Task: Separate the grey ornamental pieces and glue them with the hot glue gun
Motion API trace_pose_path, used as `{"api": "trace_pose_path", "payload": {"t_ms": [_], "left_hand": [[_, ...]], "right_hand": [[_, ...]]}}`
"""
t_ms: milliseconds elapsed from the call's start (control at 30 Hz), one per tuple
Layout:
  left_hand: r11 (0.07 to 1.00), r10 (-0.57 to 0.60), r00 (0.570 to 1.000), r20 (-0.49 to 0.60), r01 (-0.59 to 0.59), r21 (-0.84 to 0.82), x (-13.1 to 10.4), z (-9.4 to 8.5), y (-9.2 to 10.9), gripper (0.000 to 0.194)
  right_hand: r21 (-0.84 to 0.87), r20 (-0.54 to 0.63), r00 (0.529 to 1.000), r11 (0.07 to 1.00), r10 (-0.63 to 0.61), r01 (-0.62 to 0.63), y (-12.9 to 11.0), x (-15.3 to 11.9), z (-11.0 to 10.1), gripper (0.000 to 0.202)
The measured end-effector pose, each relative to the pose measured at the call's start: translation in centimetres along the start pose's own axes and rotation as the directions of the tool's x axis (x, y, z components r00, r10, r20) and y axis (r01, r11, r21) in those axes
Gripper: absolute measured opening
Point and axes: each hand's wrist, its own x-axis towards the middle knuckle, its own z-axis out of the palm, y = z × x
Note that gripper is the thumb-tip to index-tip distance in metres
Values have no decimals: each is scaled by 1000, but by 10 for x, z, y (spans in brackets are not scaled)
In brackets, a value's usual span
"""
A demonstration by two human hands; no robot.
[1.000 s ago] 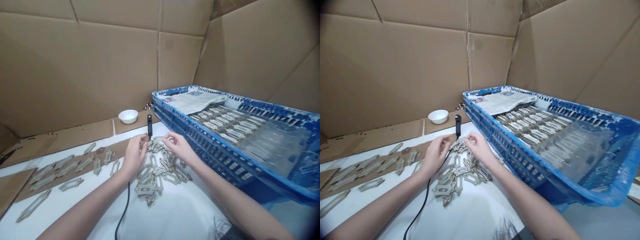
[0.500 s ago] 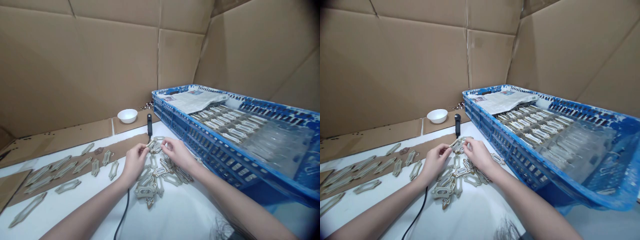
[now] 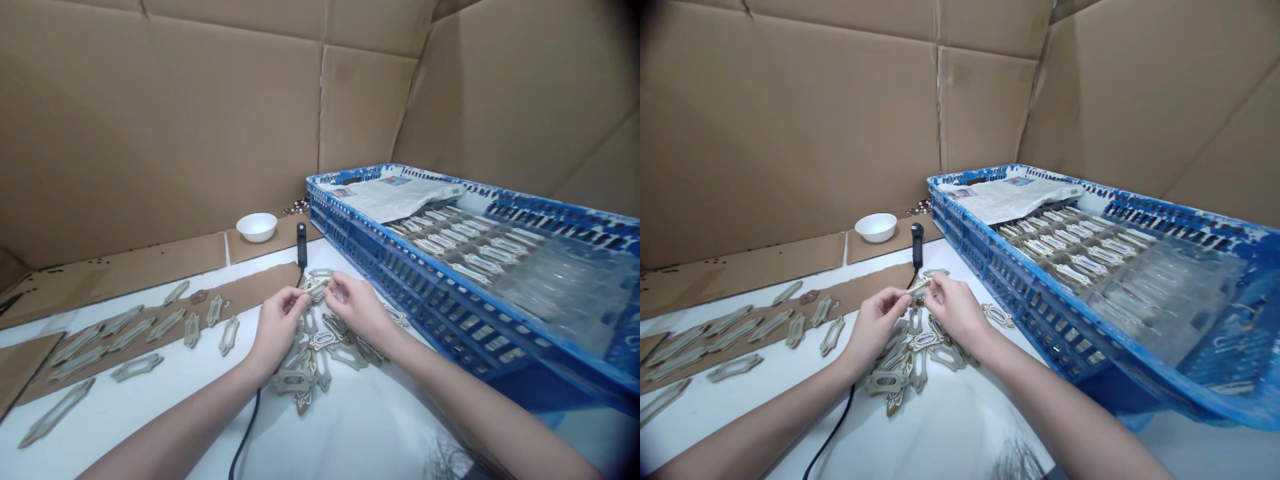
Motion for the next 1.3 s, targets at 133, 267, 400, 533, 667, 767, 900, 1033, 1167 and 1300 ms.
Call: {"api": "trace_pose_path", "payload": {"t_ms": [133, 267, 400, 533, 667, 767, 900, 1033, 1167, 1300], "left_hand": [[999, 2, 1000, 13, -1, -38, -2, 1, 2, 22], [998, -2, 1000, 22, 3, -67, -5, 3, 7, 20], [994, -14, 1000, 13, 15, -111, -4, 4, 8, 20], [996, -45, 996, -71, 40, -79, 10, -9, 2, 23], [969, -74, 981, -180, 114, 218, 34, -44, -8, 28], [797, -117, 969, -216, 221, 562, 47, -75, -12, 25], [668, -161, 959, -234, 280, 689, 56, -98, -19, 21], [583, -162, 965, -209, 264, 768, 57, -100, -27, 18], [483, -90, 973, -213, 230, 845, 51, -93, -23, 22], [445, 99, 995, 3, -47, 894, 44, -70, -8, 29]], "right_hand": [[-29, -18, 1000, 999, 23, -24, 1, -1, 2, 15], [-34, -59, 996, 998, 59, -62, 2, -1, 3, 22], [38, -97, 992, 996, 84, -80, 0, -1, 0, 25], [214, -136, 981, 971, 136, -105, 0, 2, -6, 29], [379, 22, 979, 905, 200, -194, 6, 5, -6, 29], [460, 117, 970, 854, 212, -243, 9, 5, -3, 26], [529, 185, 961, 803, 206, -274, 9, 5, -1, 23], [591, 202, 950, 743, 239, -313, 7, 6, -4, 17], [653, 199, 929, 664, 312, -363, 4, 7, -6, 13], [684, 207, 927, 631, 312, -366, -1, 7, -7, 17]]}}
